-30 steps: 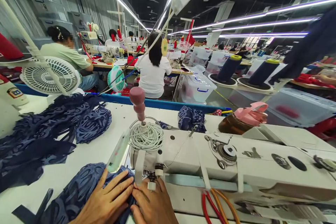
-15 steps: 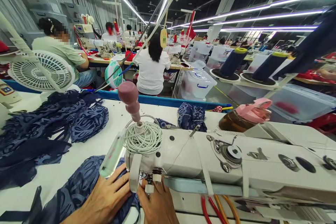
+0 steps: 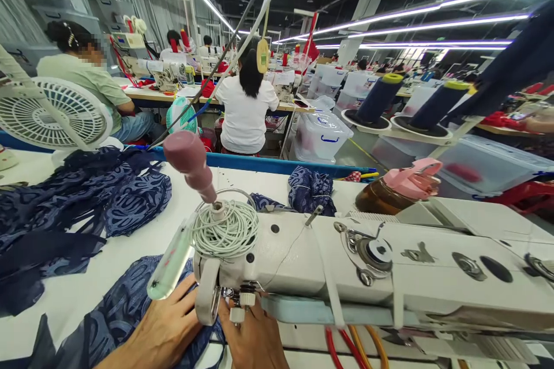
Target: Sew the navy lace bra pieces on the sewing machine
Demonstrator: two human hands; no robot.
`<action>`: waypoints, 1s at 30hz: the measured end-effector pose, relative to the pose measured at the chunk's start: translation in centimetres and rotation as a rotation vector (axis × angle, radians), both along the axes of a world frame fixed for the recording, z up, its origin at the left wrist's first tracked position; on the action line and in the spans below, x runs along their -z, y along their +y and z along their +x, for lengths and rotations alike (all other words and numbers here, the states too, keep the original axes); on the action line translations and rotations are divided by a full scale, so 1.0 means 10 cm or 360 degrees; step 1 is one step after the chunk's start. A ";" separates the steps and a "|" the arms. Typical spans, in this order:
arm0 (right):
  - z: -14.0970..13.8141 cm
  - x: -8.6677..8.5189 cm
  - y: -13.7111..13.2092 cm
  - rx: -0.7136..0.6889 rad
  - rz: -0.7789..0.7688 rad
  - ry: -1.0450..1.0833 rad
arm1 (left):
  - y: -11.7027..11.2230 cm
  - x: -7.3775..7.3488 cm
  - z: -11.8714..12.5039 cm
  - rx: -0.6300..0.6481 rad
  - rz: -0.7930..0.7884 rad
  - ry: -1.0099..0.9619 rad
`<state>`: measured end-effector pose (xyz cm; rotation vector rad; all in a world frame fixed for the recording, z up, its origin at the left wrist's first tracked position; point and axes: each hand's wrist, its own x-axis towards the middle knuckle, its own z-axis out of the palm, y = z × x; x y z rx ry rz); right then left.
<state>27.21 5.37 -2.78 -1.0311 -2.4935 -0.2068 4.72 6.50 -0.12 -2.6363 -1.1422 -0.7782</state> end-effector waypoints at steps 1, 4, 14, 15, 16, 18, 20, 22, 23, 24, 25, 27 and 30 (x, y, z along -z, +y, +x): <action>0.00 0.01 -0.01 0.0027 0.0002 -0.0014 | 0.00 -0.03 0.00 0.0006 0.0023 0.0003; -0.01 0.00 -0.05 0.0112 0.0011 -0.0061 | 0.01 -0.16 0.02 0.0033 0.0082 0.0035; -0.10 -0.36 -0.10 0.0255 -0.0076 0.0344 | -0.02 -0.17 0.03 -0.0081 0.0085 0.0134; -0.13 -0.35 -0.15 0.0325 -0.0104 0.0412 | -0.08 -0.15 0.04 -0.0107 0.0101 0.0108; -0.16 -0.32 -0.21 0.0377 -0.0151 0.0443 | -0.14 -0.14 0.06 -0.0130 0.0119 0.0066; -0.23 -0.23 -0.31 0.0425 -0.0222 0.0423 | -0.30 -0.12 0.08 -0.0136 0.0083 -0.0049; -0.28 -0.15 -0.37 0.0450 -0.0271 0.0408 | -0.43 -0.12 0.07 -0.0098 -0.0087 -0.0177; -0.33 -0.13 -0.37 0.0470 -0.0421 0.0568 | -0.50 -0.13 0.01 -0.0104 -0.0296 -0.0292; -0.35 -0.14 -0.36 0.0459 -0.0578 0.0723 | -0.50 -0.14 -0.04 -0.0129 -0.0372 -0.0352; -0.37 -0.18 -0.34 0.0437 -0.0749 0.0883 | -0.48 -0.14 -0.09 -0.0156 -0.0423 -0.0391; -0.39 -0.23 -0.32 0.0412 -0.0930 0.1052 | -0.45 -0.15 -0.15 -0.0182 -0.0456 -0.0410; -0.39 -0.37 -0.32 0.0362 -0.1307 0.1378 | -0.38 -0.15 -0.25 -0.0208 -0.0495 -0.0380; -0.31 -0.56 -0.42 0.0266 -0.1824 0.1644 | -0.32 -0.14 -0.31 -0.0243 -0.0435 -0.0274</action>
